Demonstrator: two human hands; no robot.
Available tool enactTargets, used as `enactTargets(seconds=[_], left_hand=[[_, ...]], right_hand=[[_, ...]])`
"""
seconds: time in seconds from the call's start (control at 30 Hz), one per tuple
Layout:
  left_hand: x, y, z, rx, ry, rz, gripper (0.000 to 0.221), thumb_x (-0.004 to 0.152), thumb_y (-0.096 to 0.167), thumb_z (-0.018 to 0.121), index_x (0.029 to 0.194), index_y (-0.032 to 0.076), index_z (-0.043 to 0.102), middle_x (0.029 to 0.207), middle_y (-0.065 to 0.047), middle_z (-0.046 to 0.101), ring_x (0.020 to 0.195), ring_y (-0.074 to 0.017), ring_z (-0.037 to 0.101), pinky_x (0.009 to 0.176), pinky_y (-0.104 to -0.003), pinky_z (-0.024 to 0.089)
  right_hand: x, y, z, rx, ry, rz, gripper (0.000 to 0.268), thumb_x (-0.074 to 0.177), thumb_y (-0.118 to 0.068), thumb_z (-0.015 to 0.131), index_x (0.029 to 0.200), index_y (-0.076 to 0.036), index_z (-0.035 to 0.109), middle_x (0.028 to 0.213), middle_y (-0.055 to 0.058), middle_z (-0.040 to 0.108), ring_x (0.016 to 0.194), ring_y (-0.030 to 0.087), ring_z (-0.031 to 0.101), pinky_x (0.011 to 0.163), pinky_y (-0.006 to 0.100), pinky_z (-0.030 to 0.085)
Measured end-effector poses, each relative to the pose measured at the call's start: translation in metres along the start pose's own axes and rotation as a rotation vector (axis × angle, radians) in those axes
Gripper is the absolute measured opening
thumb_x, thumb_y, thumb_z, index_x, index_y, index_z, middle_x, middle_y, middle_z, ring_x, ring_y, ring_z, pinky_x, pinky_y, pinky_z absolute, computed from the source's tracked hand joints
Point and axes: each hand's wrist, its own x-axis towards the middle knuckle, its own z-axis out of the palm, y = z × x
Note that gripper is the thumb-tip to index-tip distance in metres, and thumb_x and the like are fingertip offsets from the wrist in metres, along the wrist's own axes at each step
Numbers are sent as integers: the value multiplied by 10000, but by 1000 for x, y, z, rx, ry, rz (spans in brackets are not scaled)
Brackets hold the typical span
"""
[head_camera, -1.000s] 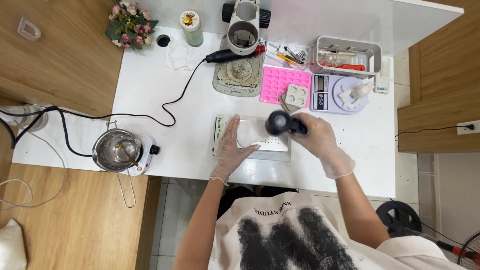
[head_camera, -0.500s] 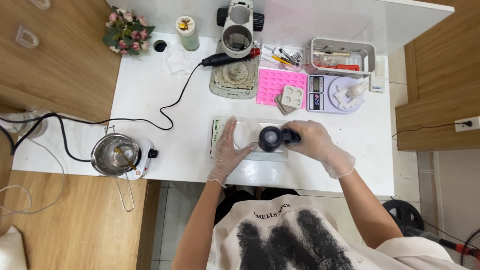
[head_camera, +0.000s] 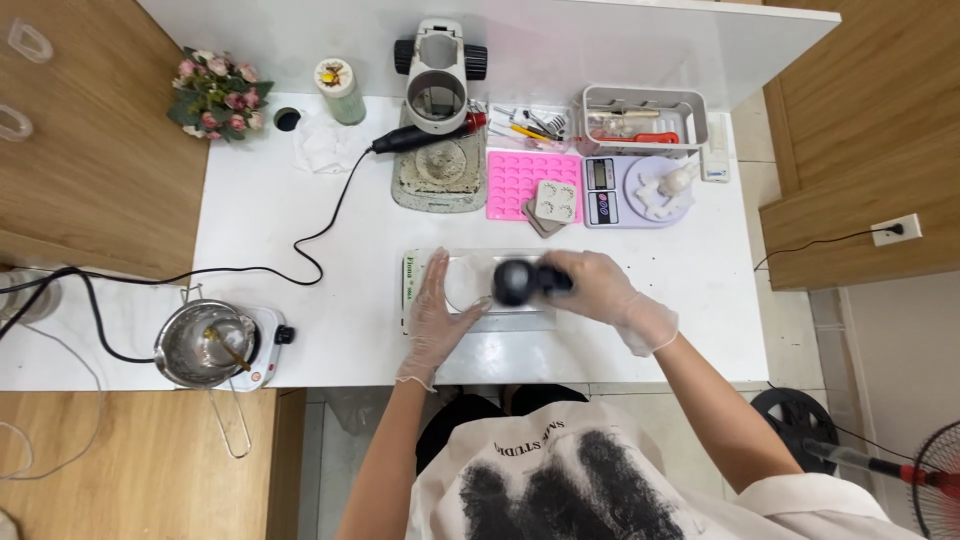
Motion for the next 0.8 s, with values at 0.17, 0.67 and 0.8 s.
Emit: enactTargets(seconds=[0.17,0.67,0.8], left_hand=[[4,9,-5,20,-23,-21,1078,740,461,875,1540,8,312,1625,-156,339,1492,-303,356,1193,-417,341],[-1,-10,6,17,4,57,1045,727,358,868,1552,31,316,1621,-157,371,1515,-317,352,1228,-414,336],[-2,0,0,-9,15,65,1035,767,402,881,1544,26,312,1615,-171,364,1508,-332,347,1218,-423,327]], right_hand=[[-7,5,11,-65,-44,-3,414,763,-275,845,1119,-130,692,941,120,754,848,308,736,749,393,588],[-17,-30,12,-200,-204,-259,366,719,-252,860,1036,-164,698,890,59,768,785,316,721,739,427,563],[-13,-18,18,-37,43,-75,443,719,-263,861,1102,-139,676,900,95,740,820,312,724,732,409,583]])
